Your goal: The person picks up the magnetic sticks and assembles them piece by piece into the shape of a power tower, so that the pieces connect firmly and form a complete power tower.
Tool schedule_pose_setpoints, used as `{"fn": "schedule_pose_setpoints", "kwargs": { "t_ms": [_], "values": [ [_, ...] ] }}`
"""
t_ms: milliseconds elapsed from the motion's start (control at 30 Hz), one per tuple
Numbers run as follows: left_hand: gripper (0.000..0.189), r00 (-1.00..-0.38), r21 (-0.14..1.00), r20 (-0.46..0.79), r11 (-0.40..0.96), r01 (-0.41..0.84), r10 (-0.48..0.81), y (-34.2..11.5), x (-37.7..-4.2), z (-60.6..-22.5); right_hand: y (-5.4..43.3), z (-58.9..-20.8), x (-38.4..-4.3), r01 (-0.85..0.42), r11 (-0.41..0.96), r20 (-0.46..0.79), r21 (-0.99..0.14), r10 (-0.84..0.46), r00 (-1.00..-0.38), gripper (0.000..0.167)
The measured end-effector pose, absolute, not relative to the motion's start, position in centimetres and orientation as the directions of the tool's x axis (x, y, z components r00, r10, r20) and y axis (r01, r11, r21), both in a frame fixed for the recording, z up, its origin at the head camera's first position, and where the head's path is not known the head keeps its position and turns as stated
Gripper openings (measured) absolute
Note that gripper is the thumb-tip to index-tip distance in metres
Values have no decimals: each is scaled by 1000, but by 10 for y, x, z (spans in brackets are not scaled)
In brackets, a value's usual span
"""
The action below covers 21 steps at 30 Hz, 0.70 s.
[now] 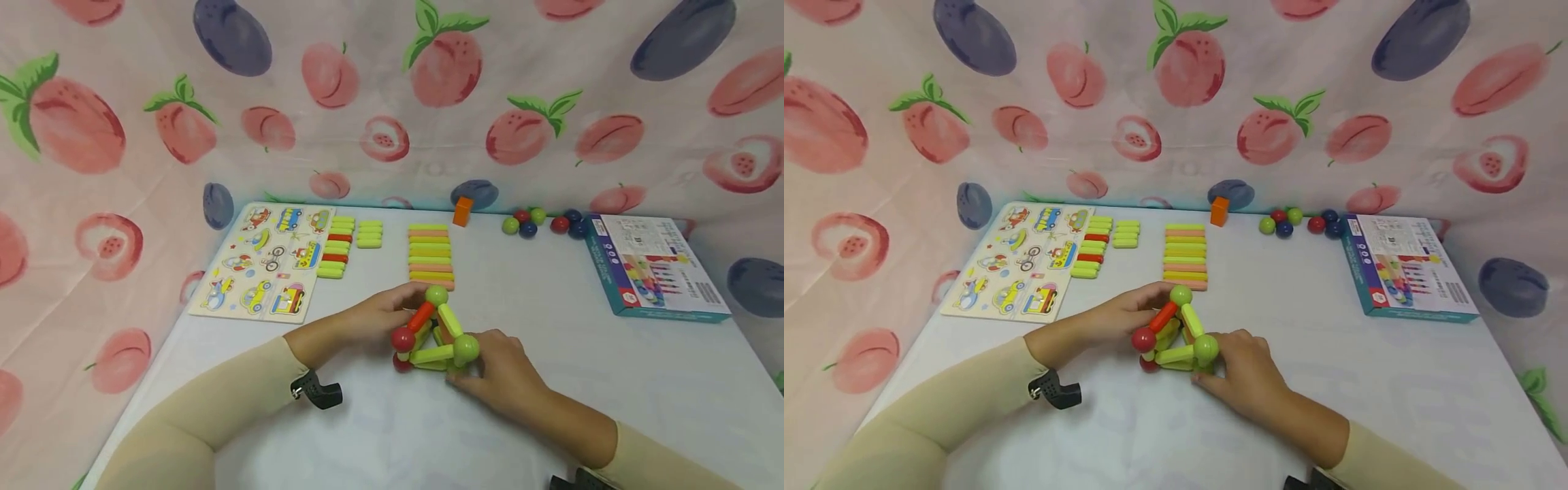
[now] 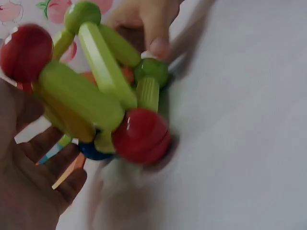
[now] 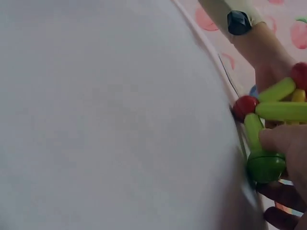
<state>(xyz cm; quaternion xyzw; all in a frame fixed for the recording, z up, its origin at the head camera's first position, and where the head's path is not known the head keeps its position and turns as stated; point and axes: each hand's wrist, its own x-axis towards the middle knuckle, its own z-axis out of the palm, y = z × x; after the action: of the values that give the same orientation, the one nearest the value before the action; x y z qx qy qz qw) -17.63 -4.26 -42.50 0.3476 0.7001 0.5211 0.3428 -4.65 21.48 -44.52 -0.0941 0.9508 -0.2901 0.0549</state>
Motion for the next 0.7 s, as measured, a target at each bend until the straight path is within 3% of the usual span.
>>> {"fn": "schedule_pose_setpoints", "kwargs": {
  "t_ms": [100, 267, 400, 533, 700],
  "values": [
    [44, -577, 952, -104, 250, 179, 810, -49, -174, -428, 218, -447, -56, -114, 797, -35, -593, -167, -985, 39],
    [26, -646, 930, -90, 297, 218, 758, -64, -160, -432, 233, -448, -86, -174, 742, -20, -648, -244, -969, 33],
    [23, -633, 931, -58, 271, 245, 772, -66, -140, -434, 235, -448, -108, -231, 674, -30, -702, -352, -936, 33],
    [23, -613, 933, -36, 247, 262, 789, -60, -121, -436, 229, -445, -116, -183, 608, -115, -773, -418, -901, 33],
    [27, -595, 943, -78, 253, 216, 800, -60, -110, -435, 243, -442, -108, -66, 537, -146, -841, -343, -928, 33]
  ]
}}
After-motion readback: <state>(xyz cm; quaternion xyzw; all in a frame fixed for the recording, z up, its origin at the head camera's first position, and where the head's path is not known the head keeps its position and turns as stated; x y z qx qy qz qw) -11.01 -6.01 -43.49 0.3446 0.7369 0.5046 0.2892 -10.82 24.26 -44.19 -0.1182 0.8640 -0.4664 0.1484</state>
